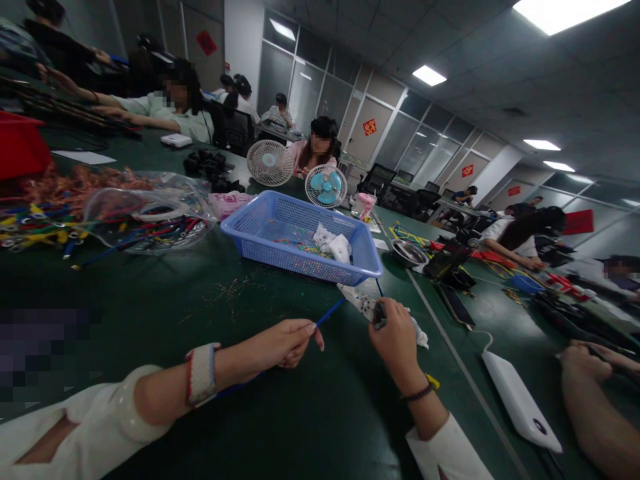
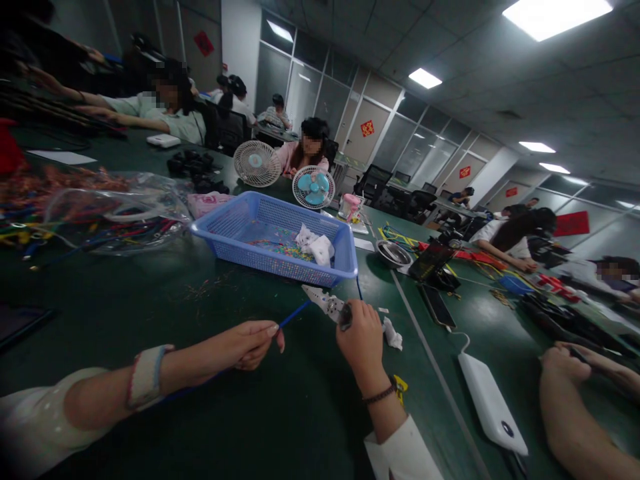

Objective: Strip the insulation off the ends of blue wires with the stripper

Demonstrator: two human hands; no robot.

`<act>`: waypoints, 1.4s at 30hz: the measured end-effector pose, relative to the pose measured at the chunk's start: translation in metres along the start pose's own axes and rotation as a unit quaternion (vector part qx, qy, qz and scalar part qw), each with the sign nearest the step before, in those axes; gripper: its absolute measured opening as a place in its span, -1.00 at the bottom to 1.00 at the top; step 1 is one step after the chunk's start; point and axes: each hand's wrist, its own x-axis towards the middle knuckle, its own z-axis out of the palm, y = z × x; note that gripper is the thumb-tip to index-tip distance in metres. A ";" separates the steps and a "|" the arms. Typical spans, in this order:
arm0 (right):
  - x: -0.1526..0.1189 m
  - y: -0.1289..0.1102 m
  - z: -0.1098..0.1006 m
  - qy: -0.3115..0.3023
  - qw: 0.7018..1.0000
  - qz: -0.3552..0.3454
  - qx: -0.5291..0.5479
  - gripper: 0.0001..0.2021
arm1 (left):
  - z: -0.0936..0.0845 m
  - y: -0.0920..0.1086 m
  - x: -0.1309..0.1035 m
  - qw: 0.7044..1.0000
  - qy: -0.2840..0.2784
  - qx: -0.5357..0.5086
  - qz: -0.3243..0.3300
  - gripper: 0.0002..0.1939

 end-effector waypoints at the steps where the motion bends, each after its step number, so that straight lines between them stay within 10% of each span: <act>1: 0.001 0.002 -0.001 0.003 1.000 0.007 -0.001 -0.77 | -0.001 0.000 0.000 1.000 0.002 -0.001 0.003 -0.59; 11: 0.063 0.012 -0.031 -0.114 0.977 0.135 0.120 -0.86 | 0.000 -0.005 0.003 0.999 -0.004 0.040 0.033 -0.54; 21: 0.099 -0.008 -0.036 -0.412 0.755 0.298 0.414 -0.76 | 0.001 -0.005 0.002 0.986 0.012 0.150 0.069 -0.49; 28: 0.087 -0.002 -0.031 -0.422 0.564 0.382 0.598 -0.70 | 0.001 -0.003 0.000 0.981 0.014 0.186 0.059 -0.48; 36: 0.069 -0.012 -0.029 -0.383 0.594 0.353 0.613 -0.74 | 0.002 -0.001 0.001 0.980 0.041 0.192 0.043 -0.49; 42: 0.040 -0.011 -0.036 -0.284 0.817 0.219 0.452 -0.64 | 0.001 0.003 -0.002 0.976 0.051 0.207 0.053 -0.54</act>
